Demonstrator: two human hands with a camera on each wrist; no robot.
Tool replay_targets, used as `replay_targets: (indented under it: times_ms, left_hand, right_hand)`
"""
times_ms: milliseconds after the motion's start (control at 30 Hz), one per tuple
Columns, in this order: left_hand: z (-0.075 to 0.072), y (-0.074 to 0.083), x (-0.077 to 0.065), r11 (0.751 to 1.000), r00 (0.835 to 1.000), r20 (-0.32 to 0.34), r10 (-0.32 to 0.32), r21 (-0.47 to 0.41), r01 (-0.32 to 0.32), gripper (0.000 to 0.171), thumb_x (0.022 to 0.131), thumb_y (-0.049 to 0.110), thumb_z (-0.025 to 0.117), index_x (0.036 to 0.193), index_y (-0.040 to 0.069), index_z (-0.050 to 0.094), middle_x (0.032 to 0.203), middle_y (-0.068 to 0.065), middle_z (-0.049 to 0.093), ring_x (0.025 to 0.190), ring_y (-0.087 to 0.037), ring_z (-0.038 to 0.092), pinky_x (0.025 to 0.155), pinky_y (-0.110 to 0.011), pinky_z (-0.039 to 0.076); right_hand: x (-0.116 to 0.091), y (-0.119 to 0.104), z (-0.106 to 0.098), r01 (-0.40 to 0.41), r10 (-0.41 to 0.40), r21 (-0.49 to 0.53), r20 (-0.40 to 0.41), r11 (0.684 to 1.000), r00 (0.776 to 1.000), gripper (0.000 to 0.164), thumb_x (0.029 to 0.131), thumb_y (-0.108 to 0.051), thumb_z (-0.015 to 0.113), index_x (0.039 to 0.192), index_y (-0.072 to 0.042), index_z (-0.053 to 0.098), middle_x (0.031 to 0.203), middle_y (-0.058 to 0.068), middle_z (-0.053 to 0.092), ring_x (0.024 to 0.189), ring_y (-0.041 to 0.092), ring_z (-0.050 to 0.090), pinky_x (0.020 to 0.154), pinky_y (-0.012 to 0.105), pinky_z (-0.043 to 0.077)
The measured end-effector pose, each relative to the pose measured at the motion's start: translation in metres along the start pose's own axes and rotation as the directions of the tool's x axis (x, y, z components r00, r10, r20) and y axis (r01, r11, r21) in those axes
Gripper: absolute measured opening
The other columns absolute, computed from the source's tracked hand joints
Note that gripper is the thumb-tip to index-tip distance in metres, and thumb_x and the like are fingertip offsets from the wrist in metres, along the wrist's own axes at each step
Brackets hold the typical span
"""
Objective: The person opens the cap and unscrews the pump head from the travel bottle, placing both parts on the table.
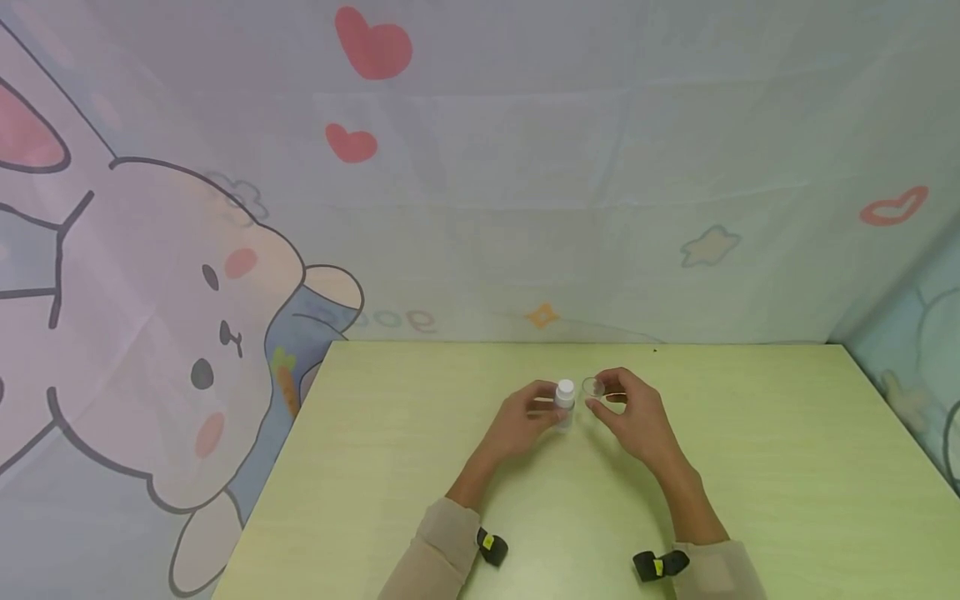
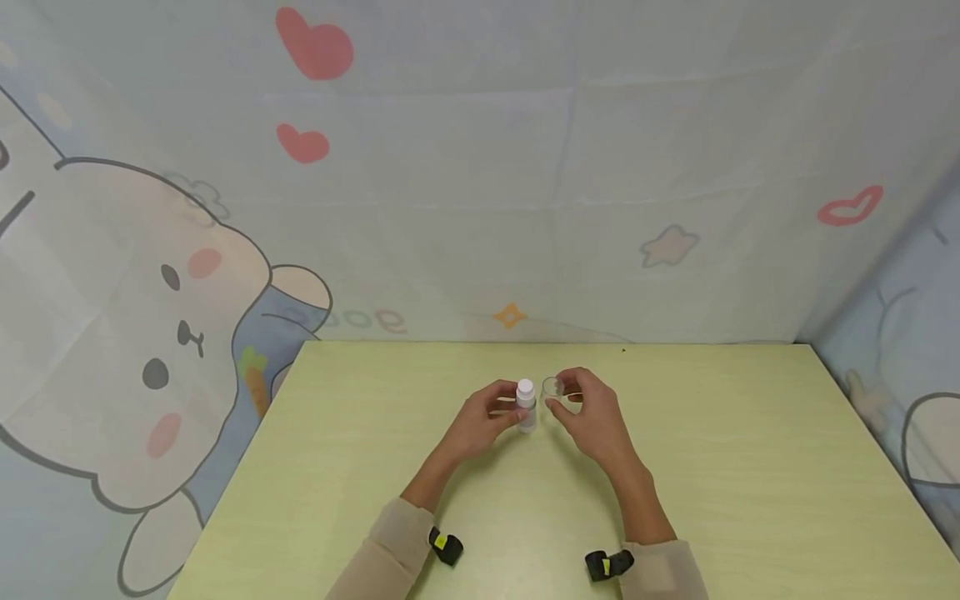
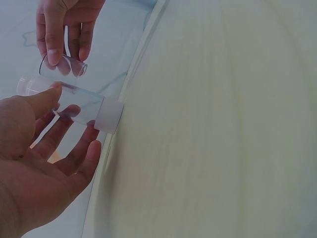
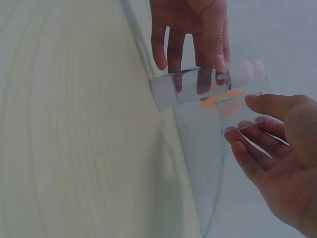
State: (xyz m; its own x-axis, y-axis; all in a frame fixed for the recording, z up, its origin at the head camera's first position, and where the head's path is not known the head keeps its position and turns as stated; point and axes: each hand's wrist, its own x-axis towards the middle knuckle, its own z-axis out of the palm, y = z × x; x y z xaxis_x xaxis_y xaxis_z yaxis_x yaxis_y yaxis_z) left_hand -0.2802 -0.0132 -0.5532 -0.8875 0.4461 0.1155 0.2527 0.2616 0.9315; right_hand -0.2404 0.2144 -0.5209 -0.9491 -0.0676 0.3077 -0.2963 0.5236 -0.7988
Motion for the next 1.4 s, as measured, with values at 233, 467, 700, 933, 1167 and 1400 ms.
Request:
replay_targets:
  times_ms: [233,467,700,933,1167,1400]
  left_hand:
    - [-0.0002,-0.0007,0.0009,1.0,1.0,-0.002,-0.003,-0.001,0.003,0.038,0.102,0.027,0.075,0.138,0.018,0.065,0.139,-0.004,0.067,0.122,-0.023,0.069,0.099,-0.038,0.059]
    - [0.0005,-0.0031,0.0013,1.0,1.0,-0.002,0.004,-0.006,-0.004,0.038,0.102,0.027,0.075,0.138,0.018,0.065,0.139,-0.003,0.067,0.122,-0.024,0.069,0.098,-0.037,0.059]
    - [0.0015,-0.0043,0.0013,1.0,1.0,-0.008,0.008,0.005,-0.008,0.038,0.102,0.026,0.075,0.138,0.018,0.065,0.138,-0.005,0.068,0.121,-0.024,0.069,0.099,-0.036,0.059]
    - [0.0024,-0.0032,0.0003,1.0,1.0,-0.004,0.017,0.013,-0.017,0.037,0.104,0.025,0.073,0.138,0.018,0.063,0.138,-0.006,0.067,0.122,-0.024,0.069,0.1,-0.037,0.058]
    - [0.002,-0.0026,0.001,1.0,1.0,0.001,0.005,0.011,-0.005,0.038,0.104,0.026,0.073,0.139,0.019,0.063,0.139,-0.005,0.066,0.122,-0.023,0.069,0.1,-0.037,0.058]
    - [0.0024,-0.0032,0.0008,1.0,1.0,-0.001,0.001,0.016,-0.001,0.038,0.103,0.026,0.073,0.14,0.02,0.063,0.139,-0.004,0.067,0.121,-0.022,0.069,0.098,-0.036,0.059]
  right_hand:
    - [0.0002,0.0007,0.0009,-0.006,0.006,-0.01,0.017,1.0,1.0,0.034,0.097,-0.009,0.079,0.125,0.002,0.063,0.114,0.014,0.07,0.113,0.035,0.067,0.1,0.053,0.057]
    - [-0.0003,0.0032,0.0028,-0.009,0.009,-0.01,0.035,1.0,0.999,0.033,0.097,-0.005,0.078,0.125,0.003,0.063,0.116,0.015,0.07,0.113,0.035,0.067,0.1,0.053,0.057]
    - [-0.001,0.006,0.0035,-0.011,0.011,-0.013,0.049,1.0,0.999,0.032,0.097,-0.005,0.078,0.124,0.002,0.063,0.116,0.015,0.07,0.113,0.034,0.067,0.1,0.052,0.057]
    - [-0.0018,0.0073,0.004,-0.016,0.018,-0.02,0.07,1.0,0.997,0.031,0.097,-0.006,0.078,0.124,0.002,0.063,0.115,0.014,0.07,0.113,0.035,0.066,0.1,0.053,0.057]
    - [-0.0012,0.0073,0.0045,-0.01,0.011,-0.024,0.075,1.0,0.997,0.031,0.097,-0.006,0.078,0.124,0.002,0.063,0.116,0.015,0.07,0.113,0.035,0.067,0.1,0.052,0.057]
    - [-0.0014,0.0086,0.0062,-0.022,0.025,-0.03,0.087,0.999,0.996,0.031,0.097,-0.005,0.078,0.124,0.002,0.063,0.116,0.016,0.07,0.113,0.036,0.067,0.1,0.053,0.057]
